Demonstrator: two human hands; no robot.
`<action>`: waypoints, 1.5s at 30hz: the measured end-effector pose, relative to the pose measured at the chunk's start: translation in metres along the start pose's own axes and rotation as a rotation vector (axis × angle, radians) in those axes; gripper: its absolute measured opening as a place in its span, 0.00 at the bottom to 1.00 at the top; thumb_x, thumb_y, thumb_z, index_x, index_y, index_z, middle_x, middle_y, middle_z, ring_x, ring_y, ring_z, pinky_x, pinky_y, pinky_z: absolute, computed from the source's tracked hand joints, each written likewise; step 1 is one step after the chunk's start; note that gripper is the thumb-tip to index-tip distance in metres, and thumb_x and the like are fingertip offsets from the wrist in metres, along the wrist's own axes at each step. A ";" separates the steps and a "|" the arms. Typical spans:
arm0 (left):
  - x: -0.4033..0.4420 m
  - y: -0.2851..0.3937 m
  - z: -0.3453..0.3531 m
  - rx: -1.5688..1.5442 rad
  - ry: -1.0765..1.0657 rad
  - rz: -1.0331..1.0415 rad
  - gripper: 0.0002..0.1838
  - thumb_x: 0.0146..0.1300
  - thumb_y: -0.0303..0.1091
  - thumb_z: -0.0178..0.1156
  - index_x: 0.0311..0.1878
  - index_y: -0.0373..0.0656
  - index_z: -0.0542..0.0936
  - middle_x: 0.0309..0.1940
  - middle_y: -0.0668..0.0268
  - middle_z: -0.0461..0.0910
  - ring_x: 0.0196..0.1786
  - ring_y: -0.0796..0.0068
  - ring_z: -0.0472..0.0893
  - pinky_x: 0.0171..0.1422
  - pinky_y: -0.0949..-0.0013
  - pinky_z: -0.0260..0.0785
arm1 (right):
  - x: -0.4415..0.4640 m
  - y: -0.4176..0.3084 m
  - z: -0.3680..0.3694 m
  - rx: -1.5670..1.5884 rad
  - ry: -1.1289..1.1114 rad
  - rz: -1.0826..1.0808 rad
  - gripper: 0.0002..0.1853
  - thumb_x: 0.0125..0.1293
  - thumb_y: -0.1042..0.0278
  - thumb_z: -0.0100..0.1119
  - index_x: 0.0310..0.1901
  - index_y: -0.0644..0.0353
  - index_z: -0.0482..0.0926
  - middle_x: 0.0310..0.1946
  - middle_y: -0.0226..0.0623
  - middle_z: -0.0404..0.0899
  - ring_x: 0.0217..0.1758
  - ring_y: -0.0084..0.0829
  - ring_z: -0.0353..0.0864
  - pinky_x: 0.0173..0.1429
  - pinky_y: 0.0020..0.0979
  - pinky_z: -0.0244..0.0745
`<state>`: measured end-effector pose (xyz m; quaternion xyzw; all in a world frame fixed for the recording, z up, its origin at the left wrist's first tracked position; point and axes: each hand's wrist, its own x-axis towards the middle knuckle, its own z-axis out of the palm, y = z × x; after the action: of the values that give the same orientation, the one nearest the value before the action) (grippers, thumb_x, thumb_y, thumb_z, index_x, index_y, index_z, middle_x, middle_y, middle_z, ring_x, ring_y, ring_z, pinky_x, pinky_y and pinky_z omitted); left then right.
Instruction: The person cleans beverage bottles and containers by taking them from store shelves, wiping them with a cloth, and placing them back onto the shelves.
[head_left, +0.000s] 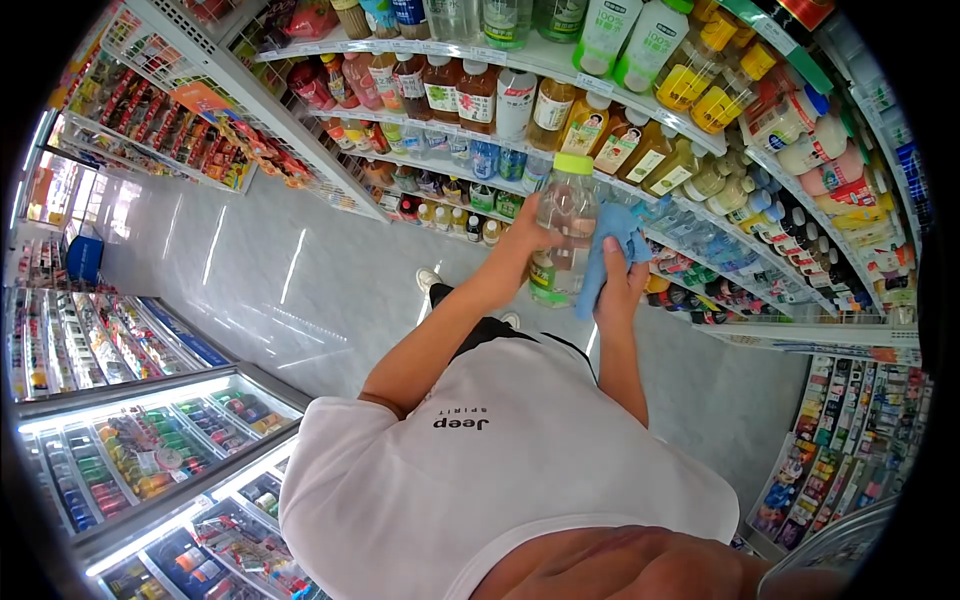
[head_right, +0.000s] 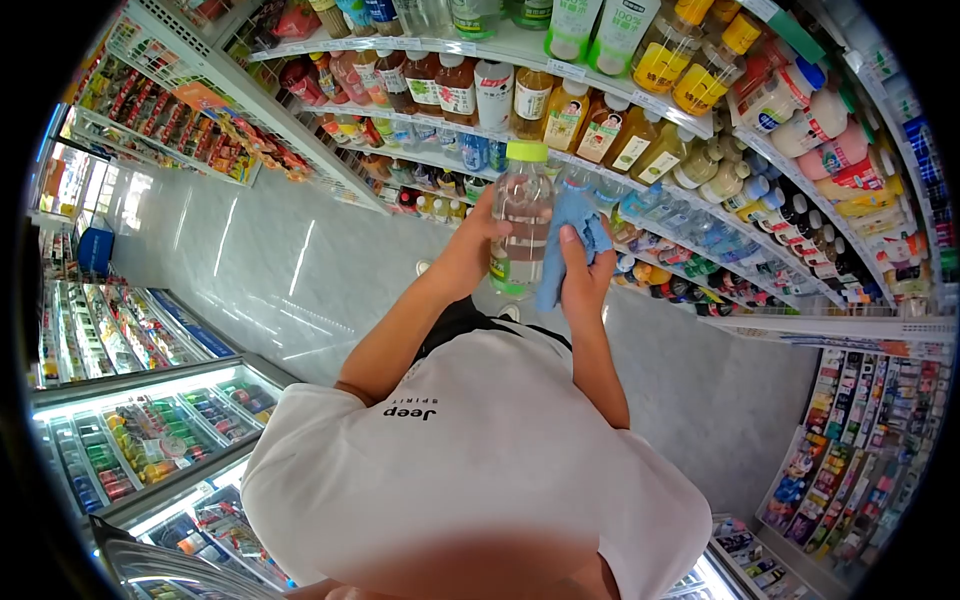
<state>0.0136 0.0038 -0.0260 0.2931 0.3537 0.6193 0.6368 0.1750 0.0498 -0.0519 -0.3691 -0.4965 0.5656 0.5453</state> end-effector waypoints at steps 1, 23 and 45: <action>0.001 0.002 -0.001 -0.100 -0.042 -0.044 0.38 0.64 0.35 0.61 0.75 0.44 0.56 0.62 0.60 0.70 0.58 0.72 0.76 0.62 0.66 0.70 | -0.003 0.004 -0.002 0.031 0.028 0.023 0.22 0.69 0.65 0.63 0.61 0.66 0.74 0.54 0.35 0.79 0.52 0.23 0.77 0.58 0.28 0.72; 0.121 0.176 -0.008 1.348 -0.028 0.989 0.45 0.46 0.46 0.81 0.65 0.42 0.69 0.59 0.53 0.77 0.62 0.56 0.78 0.63 0.56 0.74 | -0.005 0.028 -0.069 -0.036 0.364 0.026 0.16 0.69 0.65 0.64 0.53 0.67 0.80 0.43 0.31 0.83 0.42 0.20 0.78 0.46 0.23 0.74; 0.185 0.162 -0.020 1.643 0.371 0.959 0.44 0.47 0.41 0.77 0.65 0.36 0.67 0.58 0.44 0.74 0.62 0.42 0.74 0.65 0.52 0.69 | -0.016 0.070 -0.143 -0.556 0.217 -0.002 0.14 0.67 0.64 0.65 0.47 0.66 0.79 0.37 0.37 0.79 0.40 0.26 0.74 0.48 0.29 0.70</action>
<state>-0.1001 0.1969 0.0779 0.6574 0.6138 0.4095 -0.1527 0.2968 0.0626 -0.1550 -0.5621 -0.5714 0.3647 0.4738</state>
